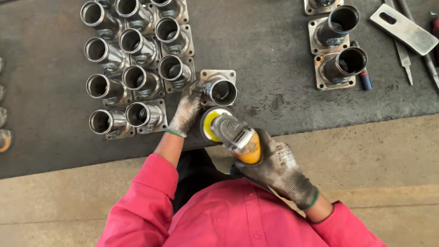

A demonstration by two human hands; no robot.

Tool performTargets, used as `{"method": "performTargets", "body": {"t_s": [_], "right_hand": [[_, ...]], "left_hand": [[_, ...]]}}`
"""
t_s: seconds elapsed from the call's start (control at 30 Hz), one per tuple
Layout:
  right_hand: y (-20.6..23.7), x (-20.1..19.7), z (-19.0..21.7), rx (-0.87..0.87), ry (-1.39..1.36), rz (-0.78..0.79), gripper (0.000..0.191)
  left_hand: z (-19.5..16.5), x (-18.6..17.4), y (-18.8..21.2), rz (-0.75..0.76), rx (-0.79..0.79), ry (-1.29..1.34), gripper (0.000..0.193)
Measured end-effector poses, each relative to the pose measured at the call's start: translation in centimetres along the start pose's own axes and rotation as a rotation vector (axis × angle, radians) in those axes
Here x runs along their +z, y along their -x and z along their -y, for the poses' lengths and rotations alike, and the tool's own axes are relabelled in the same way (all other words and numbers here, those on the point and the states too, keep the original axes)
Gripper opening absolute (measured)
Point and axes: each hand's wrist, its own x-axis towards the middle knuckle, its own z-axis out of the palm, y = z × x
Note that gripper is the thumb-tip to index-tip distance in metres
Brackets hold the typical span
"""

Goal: The person picks up a metal flanged pipe fitting from the workbench, holds it steady with one hand, and grinds its edges and surfaces with an angle grinder, producing sparks. They rotate the fitting to grind different sides, then set it down and pick up the next fitting to repeat the process.

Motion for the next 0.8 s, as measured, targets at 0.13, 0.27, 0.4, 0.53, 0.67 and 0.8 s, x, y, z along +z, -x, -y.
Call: {"method": "performTargets", "body": {"t_s": [0.13, 0.27, 0.4, 0.53, 0.67, 0.8], "right_hand": [[1.2, -1.1, -1.1, -0.81, 0.882, -0.473, 0.073], [-0.8, -2.1, -2.6, 0.141, 0.057, -0.049, 0.09], [-2.3, -3.8, -2.4, 0.138, 0.009, -0.172, 0.081], [-3.1, -5.2, -1.0, 0.17, 0.067, -0.123, 0.084], [-4.2, -5.3, 1.2, -0.084, 0.105, -0.097, 0.081], [-4.3, -4.7, 3.3, -0.188, 0.299, 0.032, 0.07]], "left_hand": [[-0.2, -0.1, -0.4, 0.064, 0.062, 0.07, 0.047], [-1.1, 0.2, -0.1, 0.068, 0.058, 0.0, 0.046], [-2.4, 0.9, 0.4, 0.041, 0.078, -0.081, 0.048], [-3.0, 1.1, 0.8, 0.033, 0.013, -0.084, 0.047], [-2.3, 0.9, 0.5, 0.003, 0.024, -0.02, 0.042], [-1.1, 0.5, 0.0, 0.061, 0.0, 0.177, 0.04]]}}
